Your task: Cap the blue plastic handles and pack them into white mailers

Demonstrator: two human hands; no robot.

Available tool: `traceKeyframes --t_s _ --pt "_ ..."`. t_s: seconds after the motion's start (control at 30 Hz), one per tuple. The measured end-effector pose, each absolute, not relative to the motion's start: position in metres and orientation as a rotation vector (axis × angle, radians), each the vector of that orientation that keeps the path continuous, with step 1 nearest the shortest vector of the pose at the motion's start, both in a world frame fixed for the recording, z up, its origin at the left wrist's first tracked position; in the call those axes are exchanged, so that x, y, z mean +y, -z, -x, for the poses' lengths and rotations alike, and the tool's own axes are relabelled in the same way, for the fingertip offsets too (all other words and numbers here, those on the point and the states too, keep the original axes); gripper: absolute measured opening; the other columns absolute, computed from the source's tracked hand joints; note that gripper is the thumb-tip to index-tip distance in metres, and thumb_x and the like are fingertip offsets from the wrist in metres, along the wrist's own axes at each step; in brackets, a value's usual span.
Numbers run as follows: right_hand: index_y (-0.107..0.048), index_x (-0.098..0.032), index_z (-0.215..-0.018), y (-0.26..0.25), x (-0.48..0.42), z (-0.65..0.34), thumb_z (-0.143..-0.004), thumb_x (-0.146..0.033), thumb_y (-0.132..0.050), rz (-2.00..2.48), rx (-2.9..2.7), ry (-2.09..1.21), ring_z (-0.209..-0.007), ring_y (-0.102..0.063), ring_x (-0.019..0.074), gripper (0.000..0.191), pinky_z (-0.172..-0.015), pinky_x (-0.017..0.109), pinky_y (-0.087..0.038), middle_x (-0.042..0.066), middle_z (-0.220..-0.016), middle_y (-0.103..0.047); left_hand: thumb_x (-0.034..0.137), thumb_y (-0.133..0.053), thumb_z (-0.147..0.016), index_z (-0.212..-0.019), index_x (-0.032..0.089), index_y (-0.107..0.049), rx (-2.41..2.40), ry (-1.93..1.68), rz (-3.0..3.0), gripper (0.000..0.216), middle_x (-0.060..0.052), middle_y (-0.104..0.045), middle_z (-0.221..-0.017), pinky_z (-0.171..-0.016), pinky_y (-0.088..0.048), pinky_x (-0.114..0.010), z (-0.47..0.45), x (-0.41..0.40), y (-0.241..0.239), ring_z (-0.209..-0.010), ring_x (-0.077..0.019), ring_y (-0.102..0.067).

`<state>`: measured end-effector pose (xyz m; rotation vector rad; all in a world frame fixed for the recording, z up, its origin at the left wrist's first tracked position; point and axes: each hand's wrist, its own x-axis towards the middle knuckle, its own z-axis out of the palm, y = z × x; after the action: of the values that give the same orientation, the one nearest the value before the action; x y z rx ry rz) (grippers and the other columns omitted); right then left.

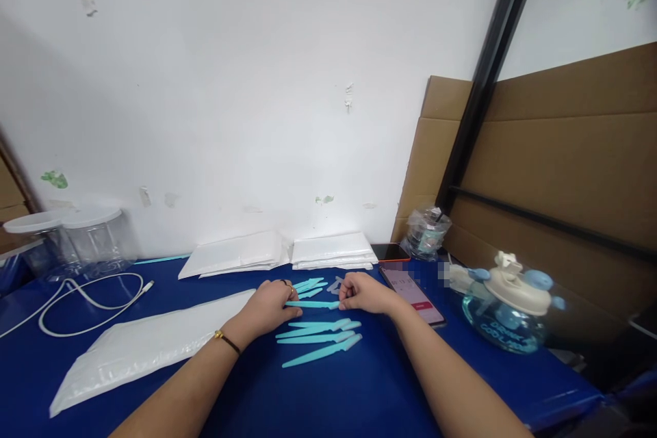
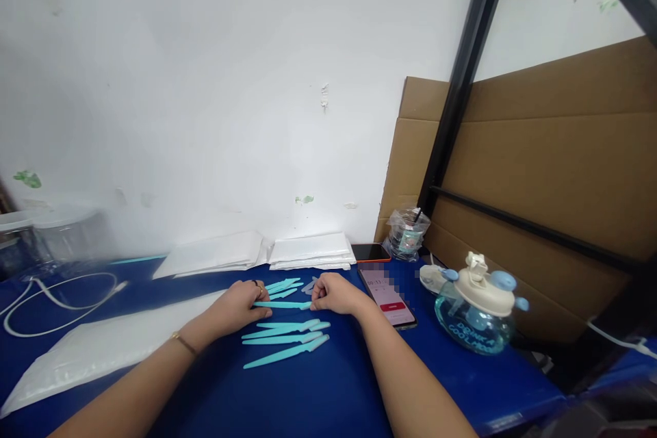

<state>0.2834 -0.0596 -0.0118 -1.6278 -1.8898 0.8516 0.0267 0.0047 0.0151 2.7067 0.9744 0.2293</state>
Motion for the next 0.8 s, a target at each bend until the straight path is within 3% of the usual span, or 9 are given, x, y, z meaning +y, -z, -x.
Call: traceKeyframes --t_s 0.2,0.53,0.7,0.8 --pt "-0.064 -0.014 -0.068 0.007 -0.060 -0.289 -0.061 -0.028 -0.071 1.609 -1.809 -0.830 -0.055 -0.050 0.0099 0.017 -0.049 0.019 -0.034 -0.001 -0.061 -0.061 0.048 -0.051 -0.076 -0.082 0.021 -0.064 1.045 -0.367 -2.606 0.030 -0.002 -0.064 -0.085 -0.063 -0.037 -0.024 -0.020 0.017 -0.018 -0.074 -0.0162 -0.057" --pt "-0.066 -0.014 -0.066 0.017 -0.050 -0.297 -0.060 -0.027 -0.070 1.709 -1.734 -0.750 -0.054 -0.052 0.0109 0.015 -0.048 0.020 -0.036 0.002 -0.064 -0.067 0.045 -0.046 -0.078 -0.076 0.022 -0.064 1.158 -0.377 -2.556 0.030 -0.001 -0.063 -0.082 -0.063 -0.037 -0.024 -0.001 0.039 -0.012 -0.072 -0.0156 -0.056" --pt "-0.068 -0.013 -0.069 0.001 -0.062 -0.294 -0.064 -0.038 -0.069 1.669 -1.742 -0.716 -0.053 -0.050 0.0102 0.025 -0.048 0.020 -0.034 0.002 -0.062 -0.063 0.048 -0.052 -0.072 -0.085 0.024 -0.064 1.222 -0.463 -2.545 0.030 -0.003 -0.063 -0.087 -0.067 -0.038 -0.026 0.002 0.035 -0.017 -0.082 -0.0192 -0.057" --pt "-0.071 -0.015 -0.072 -0.010 -0.073 -0.287 -0.058 -0.045 -0.074 1.573 -1.950 -0.856 -0.057 -0.050 0.0109 0.033 -0.049 0.020 -0.035 0.001 -0.064 -0.062 0.049 -0.054 -0.072 -0.082 0.024 -0.065 1.076 -0.440 -2.563 0.029 -0.002 -0.063 -0.088 -0.069 -0.038 -0.025 -0.007 0.020 -0.020 -0.084 -0.0186 -0.056"
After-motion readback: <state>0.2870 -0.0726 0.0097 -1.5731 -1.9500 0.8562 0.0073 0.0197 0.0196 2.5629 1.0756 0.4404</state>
